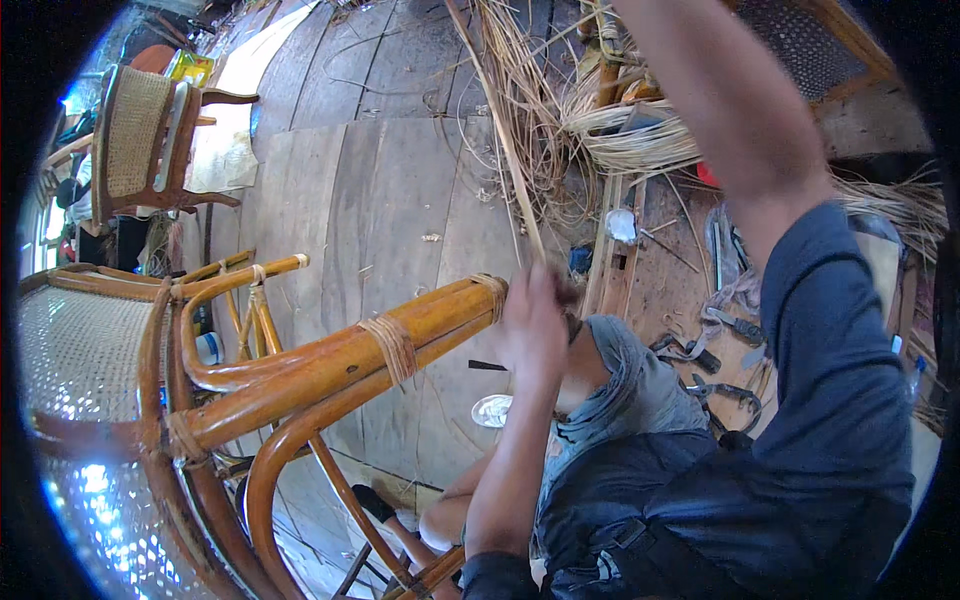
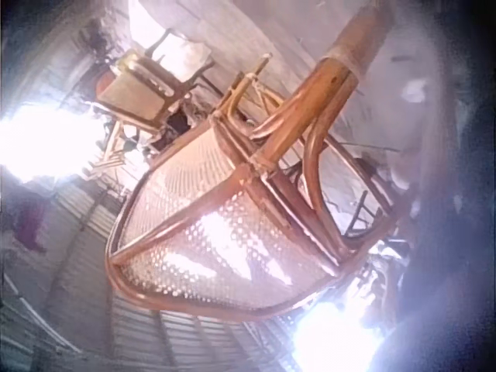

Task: Repairing a rattan chair frame by weaving and securing bamboo or rattan strips.

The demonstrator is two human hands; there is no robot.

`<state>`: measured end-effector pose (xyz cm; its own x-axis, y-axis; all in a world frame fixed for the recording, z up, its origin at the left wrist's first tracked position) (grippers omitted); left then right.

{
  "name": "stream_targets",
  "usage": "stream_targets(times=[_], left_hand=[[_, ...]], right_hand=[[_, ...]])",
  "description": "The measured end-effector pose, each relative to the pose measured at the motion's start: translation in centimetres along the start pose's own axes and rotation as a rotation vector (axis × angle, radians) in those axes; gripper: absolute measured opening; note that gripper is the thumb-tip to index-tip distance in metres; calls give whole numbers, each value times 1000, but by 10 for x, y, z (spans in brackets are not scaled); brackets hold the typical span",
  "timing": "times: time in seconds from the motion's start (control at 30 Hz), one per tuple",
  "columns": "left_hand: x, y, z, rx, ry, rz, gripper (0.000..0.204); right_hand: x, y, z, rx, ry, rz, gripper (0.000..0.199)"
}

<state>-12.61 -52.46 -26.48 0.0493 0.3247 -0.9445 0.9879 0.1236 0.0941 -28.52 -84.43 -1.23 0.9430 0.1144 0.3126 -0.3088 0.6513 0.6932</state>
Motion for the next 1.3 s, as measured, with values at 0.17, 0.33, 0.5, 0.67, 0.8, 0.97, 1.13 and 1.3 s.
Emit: stream_targets(times=[0.17, 0.33, 0.5, 0.67, 0.8, 0.97, 1.13, 1.3], left_hand=[[25, -48, 74, 95, -407, 400, 10], [50, -96, 70, 411, -291, 649, 17], [91, -75, 74, 627, 204, 947, 24], [112, -54, 81, 763, 445, 977, 27], [100, -109, 74, 872, 370, 1048, 31], [128, -73, 77, 689, 375, 1111, 30], [104, -78, 82, 681, 359, 1024, 30], [86, -83, 94, 560, 295, 951, 29]], right_hand=[[3, -118, -156, 529, -1, 175, 22], [-60, -256, -335, 1255, -770, 713, 17], [-104, -324, -402, 1287, -945, 512, 18], [-120, -332, -453, 991, -817, -235, 16], [-276, -402, -550, 1448, -921, -355, 21], [-169, -375, -556, 1368, -1220, 36, 15], [-131, -313, -480, 782, -1369, 877, 8], [-116, -303, -433, 843, -1059, 1110, 16]])
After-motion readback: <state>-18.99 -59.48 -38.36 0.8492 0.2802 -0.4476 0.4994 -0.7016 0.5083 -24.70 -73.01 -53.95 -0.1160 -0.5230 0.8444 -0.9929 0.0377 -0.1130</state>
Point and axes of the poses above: each hand's wrist, its own z-axis towards the middle knuckle, its own y-axis out of the back of the hand, x = y × z, the point moved 7 cm from there along z, towards the middle knuckle, and after that the axes turned 13 degrees about -z, right-handed, at the moved point
